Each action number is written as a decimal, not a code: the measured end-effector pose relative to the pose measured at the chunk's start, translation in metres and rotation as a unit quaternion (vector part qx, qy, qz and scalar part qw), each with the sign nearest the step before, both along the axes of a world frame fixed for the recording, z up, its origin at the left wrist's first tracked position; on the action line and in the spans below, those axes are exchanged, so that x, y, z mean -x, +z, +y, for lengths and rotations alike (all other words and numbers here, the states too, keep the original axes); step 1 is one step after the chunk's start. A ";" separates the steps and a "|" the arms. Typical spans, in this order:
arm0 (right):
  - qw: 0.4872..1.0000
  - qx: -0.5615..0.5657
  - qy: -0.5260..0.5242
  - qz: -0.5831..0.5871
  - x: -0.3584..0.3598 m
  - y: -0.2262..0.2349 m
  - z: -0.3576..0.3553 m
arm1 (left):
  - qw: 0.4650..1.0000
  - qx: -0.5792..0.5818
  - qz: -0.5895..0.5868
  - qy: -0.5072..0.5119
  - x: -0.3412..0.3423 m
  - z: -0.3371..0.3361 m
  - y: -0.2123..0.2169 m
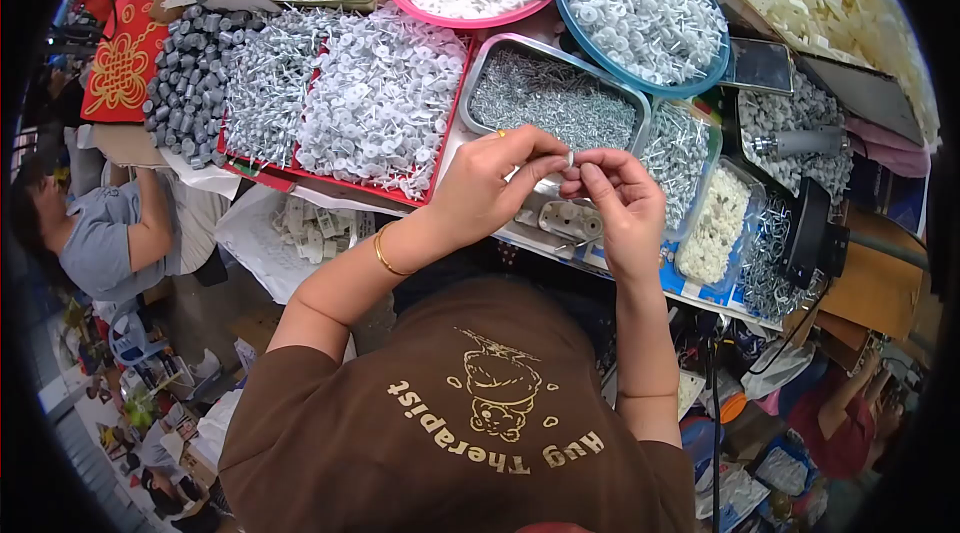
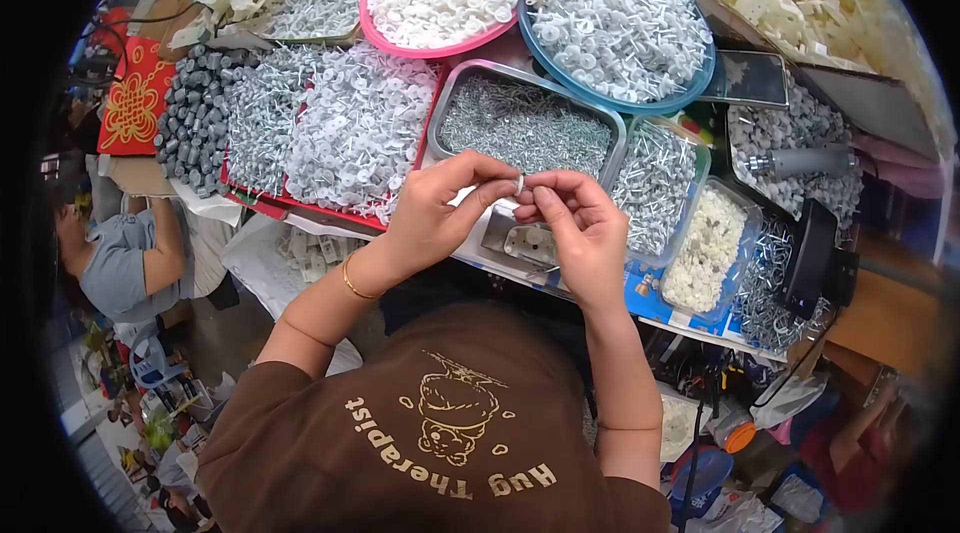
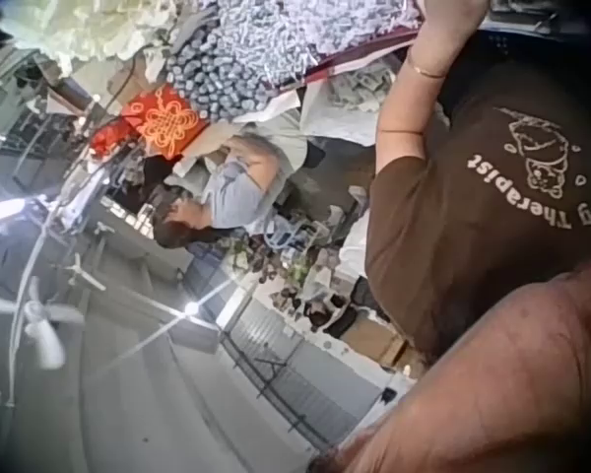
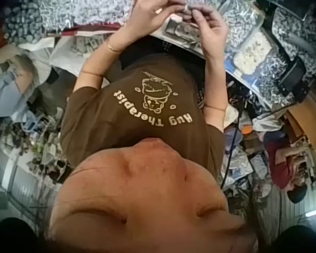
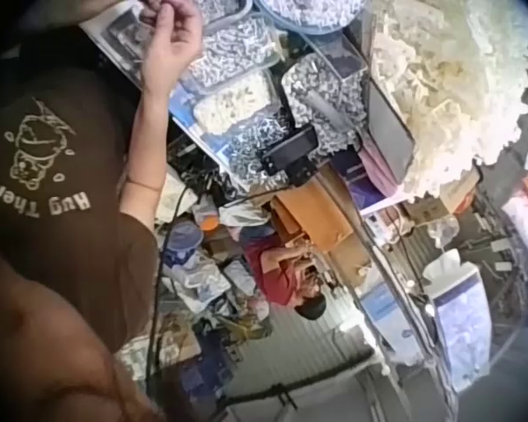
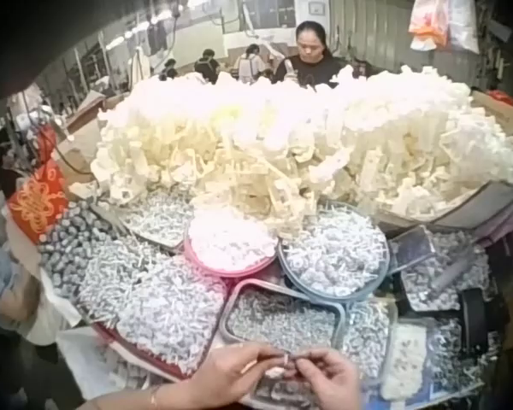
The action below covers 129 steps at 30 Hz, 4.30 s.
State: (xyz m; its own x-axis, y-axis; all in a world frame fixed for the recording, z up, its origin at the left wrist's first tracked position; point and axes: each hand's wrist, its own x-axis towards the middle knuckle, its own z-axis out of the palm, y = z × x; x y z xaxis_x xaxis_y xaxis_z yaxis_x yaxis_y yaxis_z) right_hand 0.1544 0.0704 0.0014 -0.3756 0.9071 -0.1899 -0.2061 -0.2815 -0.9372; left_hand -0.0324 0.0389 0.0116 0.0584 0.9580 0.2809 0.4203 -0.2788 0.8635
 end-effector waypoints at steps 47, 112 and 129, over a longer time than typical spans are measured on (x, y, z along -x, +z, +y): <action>0.865 -0.304 -0.085 -0.390 -0.057 0.027 0.034 | 0.790 -0.031 0.517 0.328 0.269 -0.012 -0.035; 0.761 -0.459 -0.098 -0.447 0.011 0.037 0.169 | 0.995 -0.044 0.087 -0.011 -0.001 -0.032 -0.003; 0.689 -0.476 -0.182 -0.515 -0.002 0.039 0.152 | 0.636 0.071 0.513 0.571 0.343 -0.018 -0.004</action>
